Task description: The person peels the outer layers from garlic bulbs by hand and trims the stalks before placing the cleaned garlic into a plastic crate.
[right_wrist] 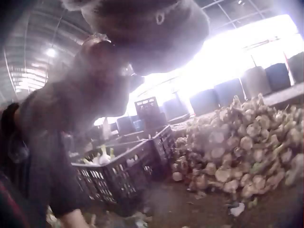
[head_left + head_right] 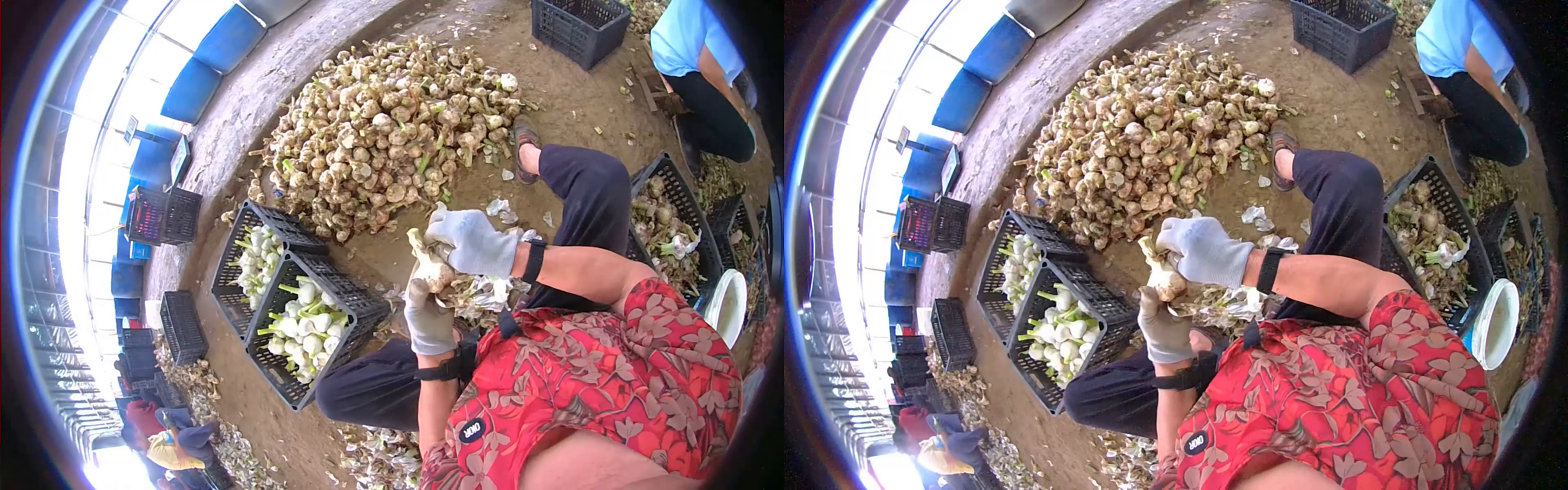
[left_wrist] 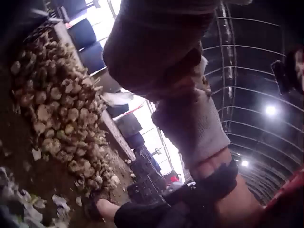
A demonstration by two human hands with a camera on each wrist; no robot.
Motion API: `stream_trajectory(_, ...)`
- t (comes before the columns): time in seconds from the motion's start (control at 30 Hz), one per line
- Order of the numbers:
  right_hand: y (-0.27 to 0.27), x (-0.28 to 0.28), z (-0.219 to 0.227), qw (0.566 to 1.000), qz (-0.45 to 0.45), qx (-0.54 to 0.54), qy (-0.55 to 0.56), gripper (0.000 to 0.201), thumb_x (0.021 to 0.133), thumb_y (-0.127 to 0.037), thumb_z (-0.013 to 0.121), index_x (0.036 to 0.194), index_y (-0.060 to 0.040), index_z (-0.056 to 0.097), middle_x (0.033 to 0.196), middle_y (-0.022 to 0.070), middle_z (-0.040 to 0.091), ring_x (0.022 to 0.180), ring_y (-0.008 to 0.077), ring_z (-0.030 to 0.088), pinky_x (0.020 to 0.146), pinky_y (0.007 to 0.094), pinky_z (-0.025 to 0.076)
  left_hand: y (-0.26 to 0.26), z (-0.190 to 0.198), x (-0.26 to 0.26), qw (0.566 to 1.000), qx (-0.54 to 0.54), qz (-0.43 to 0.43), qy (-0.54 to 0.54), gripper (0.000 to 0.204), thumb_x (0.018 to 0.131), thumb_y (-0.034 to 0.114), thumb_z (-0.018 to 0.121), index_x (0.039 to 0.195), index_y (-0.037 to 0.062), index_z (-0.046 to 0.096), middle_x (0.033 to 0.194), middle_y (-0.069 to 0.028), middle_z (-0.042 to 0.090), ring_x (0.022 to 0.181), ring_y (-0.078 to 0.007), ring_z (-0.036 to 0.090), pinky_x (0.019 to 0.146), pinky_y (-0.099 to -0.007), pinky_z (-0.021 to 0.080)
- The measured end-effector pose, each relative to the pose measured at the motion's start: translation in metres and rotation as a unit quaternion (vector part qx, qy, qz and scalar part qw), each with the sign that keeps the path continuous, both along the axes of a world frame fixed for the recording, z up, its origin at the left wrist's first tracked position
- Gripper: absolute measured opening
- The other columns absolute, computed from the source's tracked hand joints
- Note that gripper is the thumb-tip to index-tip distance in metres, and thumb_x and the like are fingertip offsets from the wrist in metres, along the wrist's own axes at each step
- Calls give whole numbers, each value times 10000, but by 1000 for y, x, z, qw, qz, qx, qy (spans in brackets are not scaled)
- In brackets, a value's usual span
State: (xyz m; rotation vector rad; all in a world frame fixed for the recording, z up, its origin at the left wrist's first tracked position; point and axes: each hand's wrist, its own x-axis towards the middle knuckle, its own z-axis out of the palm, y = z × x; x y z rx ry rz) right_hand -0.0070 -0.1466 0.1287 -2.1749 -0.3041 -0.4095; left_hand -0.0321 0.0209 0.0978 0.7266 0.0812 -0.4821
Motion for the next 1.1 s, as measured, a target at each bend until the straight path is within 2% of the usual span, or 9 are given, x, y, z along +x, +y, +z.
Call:
stream_trajectory(0.07, -1, 2, -10, 998, -17, -40, -43, 172, 704, -141, 668, 867, -87, 662, 865, 110, 628, 785, 307, 640, 669, 410, 504, -1, -1, 0, 1000, -1, 6, -12, 466, 858, 348, 663, 1137, -14, 570, 986, -86, 630, 876, -169, 603, 725, -296, 503)
stream_trajectory(0.23, -56, 36, -68, 961, -201, -120, 149, 230, 848, -287, 614, 890, -68, 671, 916, 134, 632, 810, 298, 656, 686, 426, 518, 2, 35, -12, 996, 17, -15, -89, 964, 724, 456, 740, 1437, -32, 314, 1002, -116, 589, 787, -172, 570, 639, -273, 457)
stream_trajectory(0.3, -73, 27, -68, 913, -76, -323, 237, 342, 887, -375, 582, 968, -55, 670, 966, 158, 627, 833, 336, 657, 721, 437, 522, 16, 34, -12, 999, 14, 11, -47, 1006, 704, 488, 758, 1450, -13, 305, 1029, -128, 603, 808, -191, 589, 629, -289, 466)
stream_trajectory(0.37, -65, 18, -60, 924, 18, -282, 258, 409, 851, -297, 655, 1159, -34, 603, 1089, 211, 606, 958, 377, 633, 812, 448, 513, 34, 20, -9, 999, 17, -2, -43, 1005, 710, 522, 745, 1445, -12, 316, 1037, -123, 608, 828, -200, 597, 636, -291, 476)
stream_trajectory(0.47, -40, 13, -19, 964, 173, 55, 197, 453, 850, -232, 680, 1244, -39, 572, 1154, 173, 624, 1021, 295, 625, 863, 398, 494, 41, 6, -2, 1000, 20, 9, -19, 984, 727, 566, 712, 1437, -6, 342, 1075, -115, 611, 851, -200, 604, 645, -293, 487)
stream_trajectory(0.57, -16, 9, 16, 897, 281, 193, 282, 504, 844, -302, 708, 1244, -27, 571, 1204, 136, 587, 1103, 213, 569, 938, 339, 452, 41, 1, 1, 999, 36, -10, 2, 840, 832, 621, 569, 1380, 3, 415, 1088, -111, 622, 847, -202, 610, 661, -302, 501)
stream_trajectory(0.7, 8, 9, -2, 821, 217, 393, 353, 375, 833, -208, 743, 1121, 10, 642, 1041, 62, 677, 950, 110, 600, 850, 268, 473, 20, 13, 15, 996, 21, -27, 85, 779, 896, 701, 389, 1219, 9, 542, 1040, -119, 640, 845, -250, 638, 715, -354, 532)
stream_trajectory(0.8, 16, 8, -24, 819, 126, 444, 341, 357, 848, -204, 731, 1110, 21, 644, 1005, 50, 682, 916, 96, 603, 830, 257, 479, 15, 5, 9, 982, 186, 0, -28, 762, 889, 719, 381, 1265, 69, 514, 1057, -93, 620, 846, -208, 623, 698, -335, 517)
stream_trajectory(1.1, 28, -6, -14, 791, 63, 496, 353, 326, 887, -311, 690, 1053, -30, 682, 899, 4, 671, 823, 69, 577, 697, 246, 477, -14, 8, -9, 895, 344, 161, -235, 845, 872, 538, 626, 1447, 50, 243, 1204, -107, 485, 1040, -192, 520, 871, -308, 466)
